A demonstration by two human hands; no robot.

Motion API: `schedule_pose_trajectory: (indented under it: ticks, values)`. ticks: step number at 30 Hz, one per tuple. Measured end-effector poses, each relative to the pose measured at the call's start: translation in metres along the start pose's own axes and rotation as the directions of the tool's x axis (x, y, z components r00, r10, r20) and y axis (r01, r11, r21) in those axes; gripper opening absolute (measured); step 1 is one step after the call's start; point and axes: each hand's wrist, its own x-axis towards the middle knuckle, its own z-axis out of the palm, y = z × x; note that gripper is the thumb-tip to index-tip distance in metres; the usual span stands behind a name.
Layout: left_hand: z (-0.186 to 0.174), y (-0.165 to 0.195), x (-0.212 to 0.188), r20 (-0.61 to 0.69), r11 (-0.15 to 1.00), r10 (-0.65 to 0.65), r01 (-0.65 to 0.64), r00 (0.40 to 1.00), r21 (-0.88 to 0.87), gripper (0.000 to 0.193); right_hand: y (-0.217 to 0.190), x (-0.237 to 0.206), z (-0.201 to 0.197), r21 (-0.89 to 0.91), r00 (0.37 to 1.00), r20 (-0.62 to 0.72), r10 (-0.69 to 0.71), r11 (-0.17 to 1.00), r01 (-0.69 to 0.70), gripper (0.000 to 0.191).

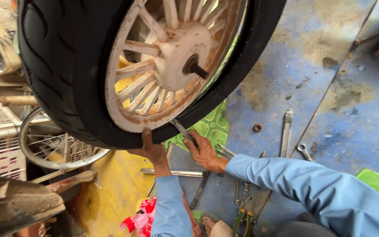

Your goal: The person mounts a motorcycle tire onto a white spoked rim using tire levers. They repeatedly pry the tire bead over the rim edge, rotate the wheel, and reposition the levers to seat the tire around the circumference.

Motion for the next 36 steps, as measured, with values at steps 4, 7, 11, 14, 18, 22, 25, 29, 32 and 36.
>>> schedule_pose_trajectory:
  ticks: [4, 7, 11, 14, 18, 22, 25, 29, 32, 36]
  values:
    - [0.021, 0.019, 0.004, -0.030, 0.968, -0.154, 0.144, 0.988, -0.207, 0.068, 0.006, 0.008, -0.028, -0.074, 0.988, 0.057, -0.143, 0.986, 0.147, 0.029]
    - [0.023, 0.048, 0.016, -0.017, 0.995, -0.093, 0.094, 0.996, 0.031, 0.059, 0.003, 0.008, -0.033, -0.060, 0.977, 0.141, -0.157, 0.984, 0.167, 0.028]
    - [0.026, 0.093, 0.041, 0.124, 0.987, -0.083, 0.065, 0.989, 0.145, 0.067, -0.007, 0.009, -0.025, -0.019, 0.967, 0.215, -0.139, 0.989, 0.147, 0.025]
    - [0.032, 0.120, 0.055, 0.222, 0.985, 0.046, -0.081, 0.974, 0.154, 0.071, -0.014, 0.006, -0.017, 0.002, 0.955, 0.246, -0.166, 0.985, 0.171, 0.024]
    - [0.037, 0.137, 0.067, 0.256, 0.944, 0.104, -0.177, 0.961, 0.279, 0.073, -0.017, 0.004, -0.009, -0.011, 0.943, 0.195, -0.271, 0.960, 0.279, 0.022]
    - [0.037, 0.135, 0.071, 0.274, 0.920, 0.150, -0.235, 0.950, 0.313, 0.071, -0.010, 0.014, -0.012, -0.132, 0.924, 0.246, -0.295, 0.934, 0.333, 0.024]
    - [0.034, 0.133, 0.072, 0.269, 0.912, 0.148, -0.236, 0.952, 0.335, 0.069, -0.002, 0.023, -0.027, -0.219, 0.895, 0.272, -0.354, 0.882, 0.416, 0.025]
    - [0.034, 0.129, 0.071, 0.270, 0.869, 0.218, -0.313, 0.938, 0.384, 0.072, 0.003, 0.014, -0.066, -0.324, 0.824, 0.423, -0.378, 0.786, 0.527, 0.024]
    - [0.033, 0.126, 0.069, 0.229, 0.930, 0.151, -0.216, 0.962, 0.296, 0.073, -0.014, 0.009, -0.099, -0.455, 0.818, 0.158, -0.553, 0.694, 0.558, 0.030]
    - [0.027, 0.121, 0.067, 0.251, 0.891, 0.192, -0.275, 0.949, 0.361, 0.074, -0.059, 0.048, -0.147, -0.699, 0.842, 0.241, -0.482, 0.516, 0.496, 0.035]
